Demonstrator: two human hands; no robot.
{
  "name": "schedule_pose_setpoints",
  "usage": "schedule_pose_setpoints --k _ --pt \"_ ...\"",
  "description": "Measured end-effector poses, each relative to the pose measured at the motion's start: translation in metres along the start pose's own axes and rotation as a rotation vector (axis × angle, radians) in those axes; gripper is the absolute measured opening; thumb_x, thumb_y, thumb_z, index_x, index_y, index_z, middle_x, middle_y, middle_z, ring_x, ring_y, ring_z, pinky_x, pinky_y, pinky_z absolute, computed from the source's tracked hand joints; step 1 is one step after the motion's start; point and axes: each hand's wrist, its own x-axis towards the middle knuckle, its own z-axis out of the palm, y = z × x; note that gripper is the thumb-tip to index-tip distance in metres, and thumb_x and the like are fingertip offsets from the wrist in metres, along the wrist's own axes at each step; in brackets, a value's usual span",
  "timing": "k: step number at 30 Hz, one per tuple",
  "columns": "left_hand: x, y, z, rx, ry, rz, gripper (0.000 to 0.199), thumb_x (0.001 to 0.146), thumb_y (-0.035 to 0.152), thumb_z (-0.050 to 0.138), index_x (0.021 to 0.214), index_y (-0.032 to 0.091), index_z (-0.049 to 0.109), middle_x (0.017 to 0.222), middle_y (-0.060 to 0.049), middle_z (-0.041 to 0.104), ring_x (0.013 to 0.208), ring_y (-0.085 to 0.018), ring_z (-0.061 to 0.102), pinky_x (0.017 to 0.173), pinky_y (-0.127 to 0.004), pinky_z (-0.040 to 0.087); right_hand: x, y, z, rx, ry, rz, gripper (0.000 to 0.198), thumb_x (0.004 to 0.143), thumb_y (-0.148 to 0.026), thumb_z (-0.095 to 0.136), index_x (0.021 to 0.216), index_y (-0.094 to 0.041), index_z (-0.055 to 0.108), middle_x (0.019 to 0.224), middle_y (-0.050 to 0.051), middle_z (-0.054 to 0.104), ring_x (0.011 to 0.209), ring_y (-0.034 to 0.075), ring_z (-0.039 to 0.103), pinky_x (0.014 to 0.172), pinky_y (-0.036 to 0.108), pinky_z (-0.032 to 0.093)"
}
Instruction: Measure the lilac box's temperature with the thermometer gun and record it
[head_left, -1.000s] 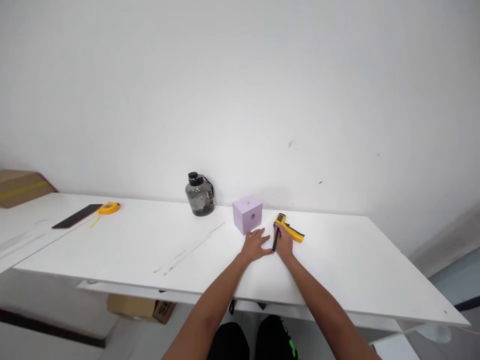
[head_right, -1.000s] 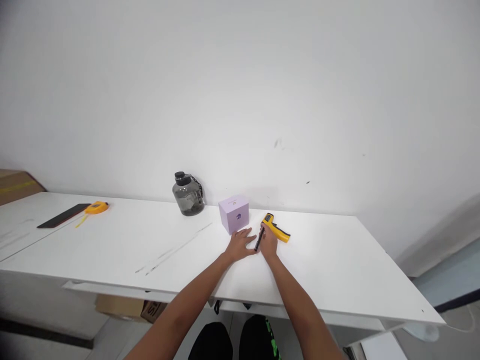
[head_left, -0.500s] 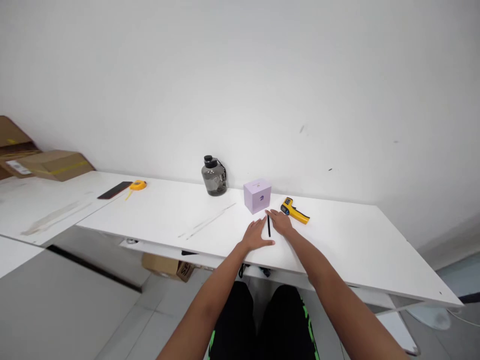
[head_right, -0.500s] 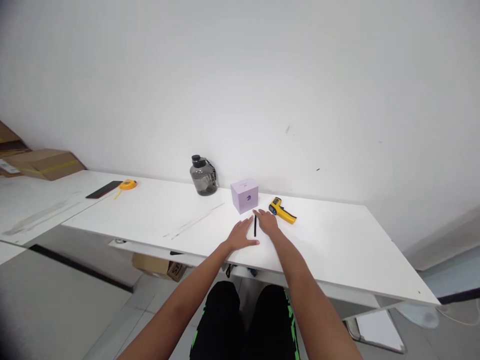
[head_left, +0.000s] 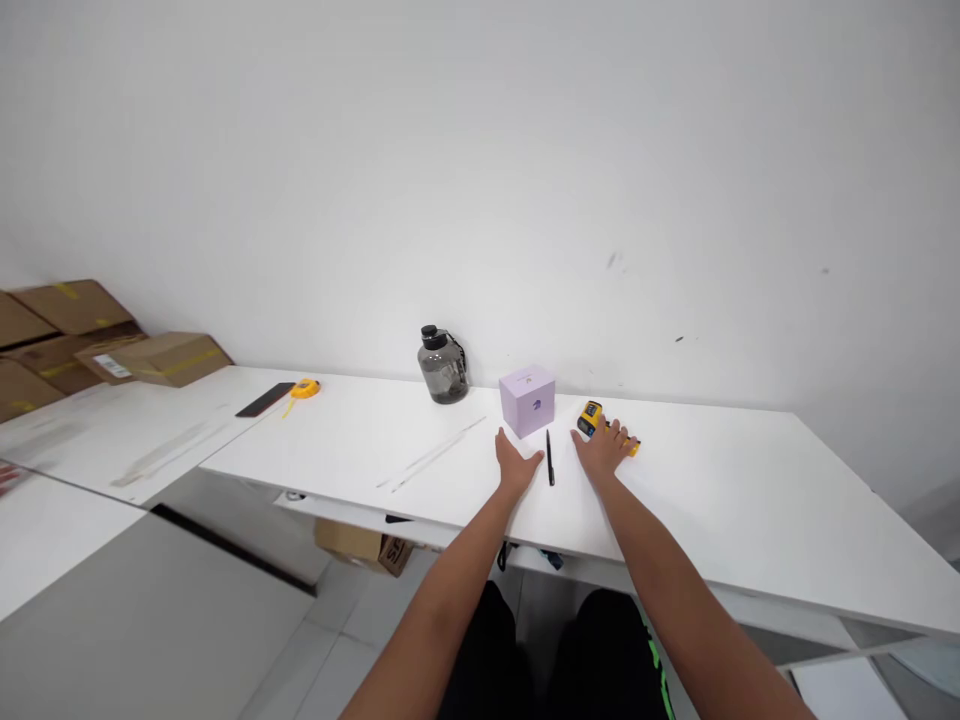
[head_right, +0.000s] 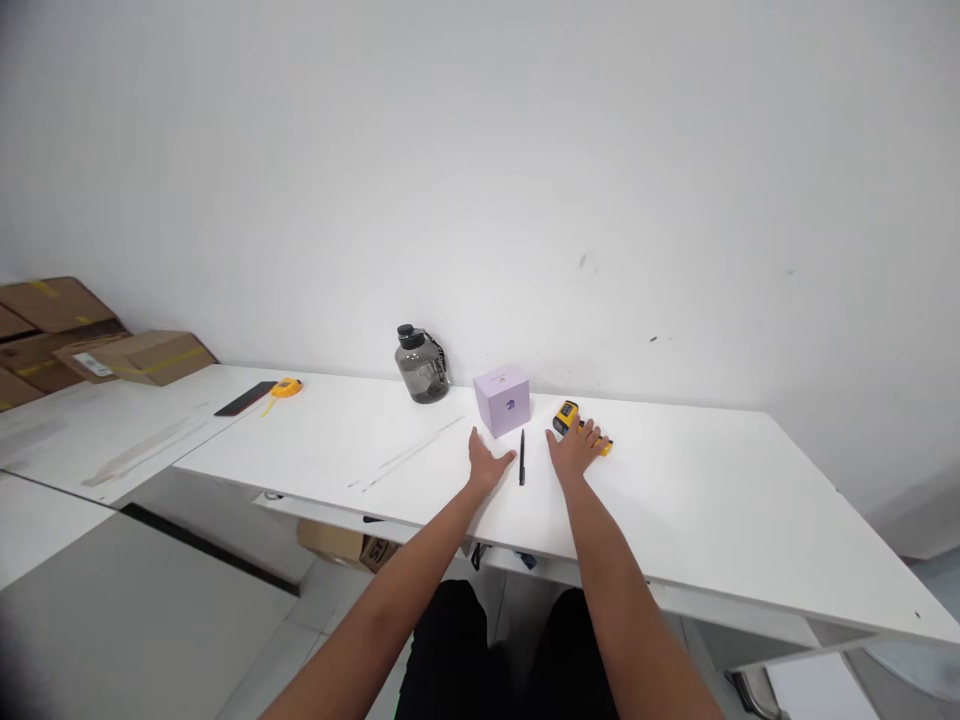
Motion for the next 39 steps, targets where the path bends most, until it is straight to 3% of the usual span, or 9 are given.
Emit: schedule_pose_setpoints --k 3,8,11,13,16,19,22,33,39 --pt "0.017 0.012 0.002 0.074 -0.025 -0.074 0.126 0.061 0.031 0.089 0.159 0.01 0.012 0.167 -0.028 0.029 0.161 -0.039 0.022 0.131 -0.049 0.024 0.003 0.001 0.004 -0.035 0.027 -0.042 0.07 0.092 -0.055 0.06 0.144 -0.008 0.055 0.133 0.027 0.06 0.126 0.043 0.048 0.112 0.061 0.021" --pt "0.047 0.013 -0.005 0.146 0.004 0.107 0.134 0.061 0.044 0.089 0.16 0.006 0.007 0.17 -0.029 0.021 0.162 -0.042 0.014 0.132 -0.05 0.016 0.004 0.001 0.011 -0.082 0.041 -0.131 0.052 0.098 -0.052 0.057 0.129 -0.012 0.065 0.116 0.024 0.067 0.11 0.037 0.056 0.101 0.055 0.028" --pt "0.059 0.007 -0.007 0.145 -0.045 0.107 0.133 0.065 0.046 0.086 0.162 0.009 0.003 0.164 -0.026 0.038 0.157 -0.039 0.031 0.131 -0.051 0.02 0.004 0.002 0.016 -0.04 0.13 -0.179 0.058 0.097 -0.059 0.055 0.128 -0.011 0.065 0.111 0.023 0.068 0.104 0.036 0.056 0.097 0.054 0.03" --pt "0.062 0.004 -0.006 0.117 -0.045 0.085 0.128 0.07 0.046 0.083 0.163 0.011 0.002 0.156 -0.024 0.052 0.15 -0.037 0.045 0.128 -0.053 0.025 0.002 0.003 0.018 0.021 0.2 -0.28 0.066 0.097 -0.065 0.049 0.133 -0.01 0.063 0.111 0.022 0.069 0.103 0.035 0.055 0.096 0.053 0.03" --pt "0.062 0.003 -0.008 0.07 -0.026 0.053 0.126 0.07 0.046 0.084 0.163 0.012 0.005 0.149 -0.022 0.059 0.142 -0.037 0.054 0.12 -0.052 0.038 -0.002 0.006 0.02 0.107 0.282 -0.46 0.074 0.098 -0.07 0.042 0.138 -0.01 0.059 0.115 0.021 0.07 0.105 0.034 0.055 0.099 0.052 0.03" --pt "0.059 0.006 -0.012 0.059 -0.02 0.042 0.125 0.065 0.051 0.087 0.162 0.013 0.016 0.145 -0.02 0.061 0.138 -0.037 0.056 0.114 -0.049 0.043 -0.005 0.008 0.021 0.15 0.312 -0.59 0.075 0.097 -0.072 0.041 0.137 -0.011 0.06 0.116 0.019 0.07 0.107 0.033 0.054 0.1 0.05 0.031" --pt "0.055 0.011 -0.016 0.057 -0.029 0.055 0.108 0.068 0.057 0.083 0.155 0.016 0.034 0.14 -0.018 0.065 0.134 -0.036 0.06 0.111 -0.046 0.045 -0.005 0.01 0.021 0.169 0.289 -0.67 0.075 0.096 -0.073 0.043 0.135 -0.012 0.063 0.115 0.018 0.07 0.108 0.033 0.054 0.1 0.048 0.032" --pt "0.048 0.02 -0.015 0.162 -0.013 0.1 0.084 0.066 0.065 0.083 0.129 0.019 0.052 0.127 -0.015 0.069 0.124 -0.033 0.063 0.105 -0.043 0.048 -0.004 0.012 0.005 0.283 -0.012 -0.621 0.07 0.097 -0.061 0.043 0.146 -0.012 0.052 0.119 0.019 0.066 0.108 0.032 0.058 0.098 0.046 0.044" --pt "0.043 0.016 -0.008 0.243 0.004 0.205 0.097 0.06 0.06 0.089 0.133 0.01 0.049 0.134 -0.022 0.061 0.138 -0.039 0.053 0.115 -0.047 0.042 -0.005 0.018 0.001 0.457 -0.053 -0.451 0.077 0.093 -0.068 0.035 0.145 -0.012 0.051 0.118 0.018 0.067 0.103 0.031 0.062 0.095 0.047 0.05"
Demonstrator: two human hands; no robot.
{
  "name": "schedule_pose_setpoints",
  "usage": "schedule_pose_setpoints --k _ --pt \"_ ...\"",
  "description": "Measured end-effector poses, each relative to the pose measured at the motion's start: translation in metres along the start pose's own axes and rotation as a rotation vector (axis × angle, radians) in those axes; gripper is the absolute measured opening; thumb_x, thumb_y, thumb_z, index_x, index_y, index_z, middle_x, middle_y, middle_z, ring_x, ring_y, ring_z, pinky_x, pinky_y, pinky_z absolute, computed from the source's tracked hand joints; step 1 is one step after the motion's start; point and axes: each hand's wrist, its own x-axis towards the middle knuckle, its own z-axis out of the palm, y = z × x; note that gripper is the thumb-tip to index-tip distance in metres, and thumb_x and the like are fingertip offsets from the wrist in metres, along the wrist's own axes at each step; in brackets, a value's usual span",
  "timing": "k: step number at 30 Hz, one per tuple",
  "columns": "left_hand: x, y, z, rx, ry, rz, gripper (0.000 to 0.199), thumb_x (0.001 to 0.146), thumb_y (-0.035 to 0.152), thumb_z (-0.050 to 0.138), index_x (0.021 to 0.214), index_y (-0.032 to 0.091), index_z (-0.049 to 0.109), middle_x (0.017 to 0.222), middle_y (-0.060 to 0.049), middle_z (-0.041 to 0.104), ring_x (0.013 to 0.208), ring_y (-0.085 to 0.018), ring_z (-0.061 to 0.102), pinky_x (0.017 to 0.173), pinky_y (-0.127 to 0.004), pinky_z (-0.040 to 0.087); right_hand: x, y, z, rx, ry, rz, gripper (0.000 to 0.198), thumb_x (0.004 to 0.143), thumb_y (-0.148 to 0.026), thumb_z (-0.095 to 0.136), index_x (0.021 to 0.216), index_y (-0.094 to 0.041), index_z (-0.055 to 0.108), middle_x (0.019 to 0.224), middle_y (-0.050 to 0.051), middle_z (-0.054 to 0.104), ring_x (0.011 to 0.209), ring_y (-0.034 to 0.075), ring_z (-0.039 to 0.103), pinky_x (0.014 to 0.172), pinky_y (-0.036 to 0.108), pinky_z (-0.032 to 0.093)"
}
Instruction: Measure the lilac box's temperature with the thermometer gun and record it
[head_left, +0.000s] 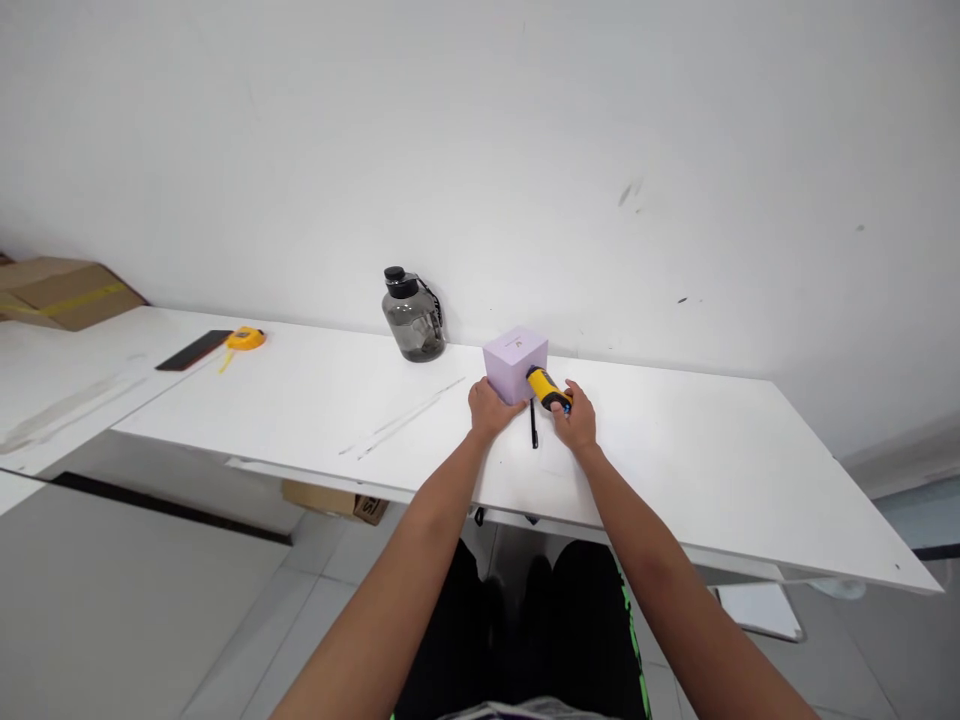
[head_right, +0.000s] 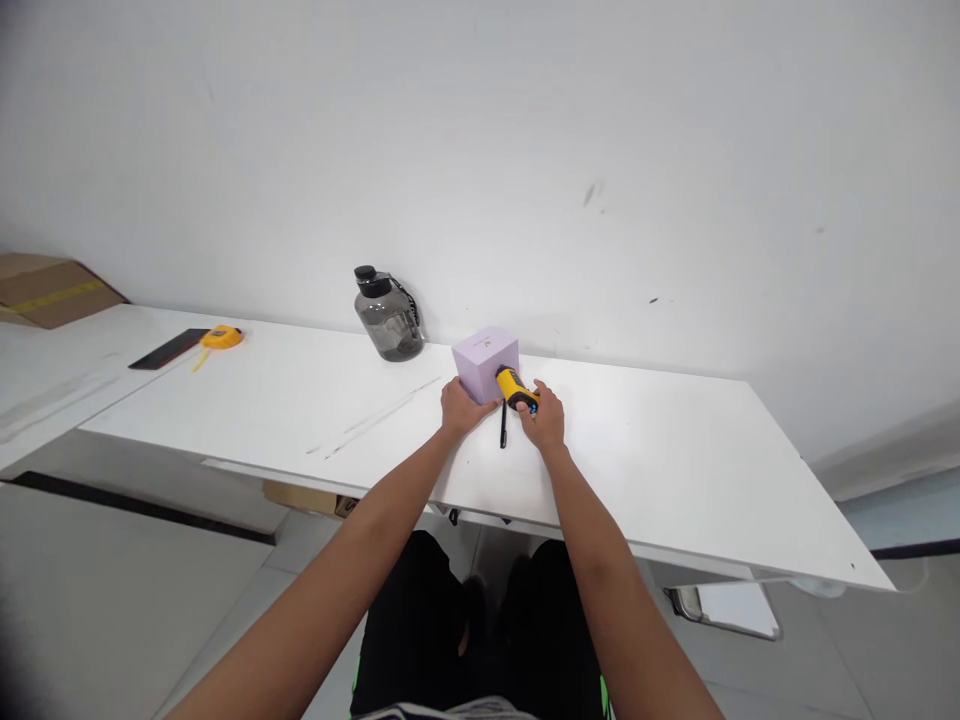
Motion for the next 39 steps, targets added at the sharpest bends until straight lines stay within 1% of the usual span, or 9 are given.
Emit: schedule_pose_setpoints --k 4,11,16,24,27,30,33,36,39 --pt "-0.001 -0.002 0.003 -0.02 0.007 0.022 0.098 0.063 0.058 0.088 0.134 0.005 0.047 0.137 -0.027 0.058 0.14 -0.039 0.051 0.114 -0.045 0.044 -0.002 0.003 0.002 0.093 0.067 0.035 0.08 0.09 -0.071 0.034 0.141 -0.012 0.051 0.114 0.016 0.068 0.1 0.03 0.065 0.091 0.046 0.053" --pt "-0.001 -0.002 -0.001 -0.044 0.001 -0.005 0.098 0.063 0.059 0.086 0.137 0.01 0.046 0.136 -0.024 0.061 0.137 -0.038 0.055 0.111 -0.046 0.047 0.0 0.0 0.007 0.066 0.11 -0.083 0.078 0.09 -0.072 0.037 0.134 -0.011 0.056 0.103 0.014 0.069 0.091 0.029 0.065 0.089 0.048 0.053" --pt "-0.003 -0.002 -0.001 -0.053 0.033 -0.03 0.099 0.063 0.059 0.086 0.136 0.006 0.046 0.135 -0.026 0.06 0.138 -0.039 0.053 0.11 -0.046 0.048 0.003 -0.002 0.007 -0.004 0.147 -0.117 0.078 0.093 -0.072 0.034 0.134 -0.01 0.056 0.106 0.016 0.068 0.096 0.03 0.063 0.093 0.051 0.051" --pt "-0.003 -0.001 -0.001 -0.008 0.045 0.03 0.088 0.062 0.057 0.087 0.128 0.012 0.051 0.131 -0.023 0.062 0.139 -0.04 0.051 0.112 -0.051 0.044 0.003 -0.008 -0.001 0.002 0.045 -0.166 0.066 0.101 -0.06 0.027 0.132 -0.014 0.062 0.112 0.018 0.067 0.104 0.03 0.061 0.094 0.047 0.05" --pt "-0.003 -0.001 -0.001 0.008 0.05 0.025 0.087 0.062 0.058 0.087 0.127 0.013 0.05 0.129 -0.022 0.063 0.137 -0.04 0.053 0.11 -0.051 0.045 0.002 -0.01 -0.003 0.043 0.044 -0.161 0.072 0.101 -0.064 0.021 0.127 -0.015 0.066 0.115 0.018 0.069 0.107 0.03 0.062 0.096 0.047 0.051" --pt "-0.004 -0.001 -0.001 0.021 0.044 0.038 0.088 0.063 0.06 0.086 0.128 0.013 0.049 0.129 -0.021 0.063 0.137 -0.039 0.053 0.112 -0.051 0.044 -0.002 -0.011 -0.003 0.116 0.1 -0.133 0.078 0.099 -0.071 0.018 0.122 -0.016 0.069 0.115 0.017 0.071 0.108 0.029 0.064 0.099 0.047 0.052" --pt "-0.003 -0.001 -0.002 0.029 0.026 0.056 0.09 0.064 0.059 0.085 0.131 0.012 0.047 0.133 -0.022 0.061 0.138 -0.039 0.052 0.114 -0.049 0.044 -0.002 -0.014 -0.001 0.289 0.245 0.011 0.081 0.095 -0.079 0.024 0.117 -0.016 0.069 0.113 0.017 0.073 0.107 0.029 0.067 0.098 0.046 0.053" --pt "-0.002 -0.002 -0.001 0.01 0.026 0.028 0.092 0.064 0.058 0.084 0.134 0.013 0.046 0.137 -0.023 0.059 0.14 -0.038 0.051 0.113 -0.048 0.045 0.008 -0.025 -0.002 0.596 0.382 0.393 0.081 0.093 -0.082 0.025 0.107 -0.017 0.07 0.098 0.014 0.076 0.091 0.027 0.071 0.079 0.041 0.058" --pt "0.001 -0.001 -0.001 -0.01 0.03 -0.029 0.094 0.064 0.061 0.083 0.136 0.013 0.046 0.138 -0.023 0.059 0.138 -0.038 0.054 0.11 -0.048 0.047 0.025 -0.039 -0.004 0.971 0.289 0.671 0.083 0.088 -0.088 0.03 0.095 -0.017 0.071 0.085 0.013 0.076 0.069 0.023 0.07 0.059 0.034 0.055"
